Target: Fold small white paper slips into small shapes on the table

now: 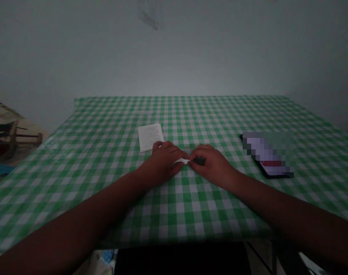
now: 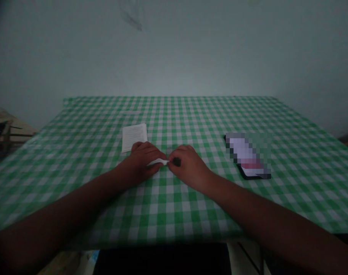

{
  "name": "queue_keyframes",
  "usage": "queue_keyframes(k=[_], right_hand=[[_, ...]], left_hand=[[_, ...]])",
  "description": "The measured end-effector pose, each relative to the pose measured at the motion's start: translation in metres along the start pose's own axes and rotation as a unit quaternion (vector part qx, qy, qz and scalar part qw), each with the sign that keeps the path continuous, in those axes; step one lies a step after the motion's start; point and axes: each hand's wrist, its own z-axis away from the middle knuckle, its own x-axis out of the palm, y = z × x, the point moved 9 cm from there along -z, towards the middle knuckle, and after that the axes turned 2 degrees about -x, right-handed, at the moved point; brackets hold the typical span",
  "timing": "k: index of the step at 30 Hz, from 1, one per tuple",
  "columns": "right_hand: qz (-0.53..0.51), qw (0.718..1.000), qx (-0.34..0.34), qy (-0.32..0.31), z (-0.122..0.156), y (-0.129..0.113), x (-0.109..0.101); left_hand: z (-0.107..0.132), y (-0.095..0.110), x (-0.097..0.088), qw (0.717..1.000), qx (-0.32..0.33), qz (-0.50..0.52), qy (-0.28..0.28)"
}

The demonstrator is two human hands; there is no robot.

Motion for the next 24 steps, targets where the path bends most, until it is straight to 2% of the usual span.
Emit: queue_keyframes(k=[8,16,18,24], right_hand=[[0.049,0.997,-0.055,0.006,0.000,-0.007,0.002],[0.086,0.994,-0.064,-0.005,-0.004,-0.006,0.010],[0.095,0.993,-0.061,-0.015,-0.005,-0.004,0.011],[0.110,0.992,-0.064,-0.020,-0.006,-0.002,0.009]], left_hand=[[-0.002,-0.010,0.001,0.999,-0.041,0.011,0.005],[-0.005,-0.018,0.000,0.995,-0.066,-0.038,0.060],[-0.005,-0.015,-0.001,0.996,-0.054,-0.049,0.053],[0.000,0.001,0.003,0.998,0.024,-0.064,-0.018]])
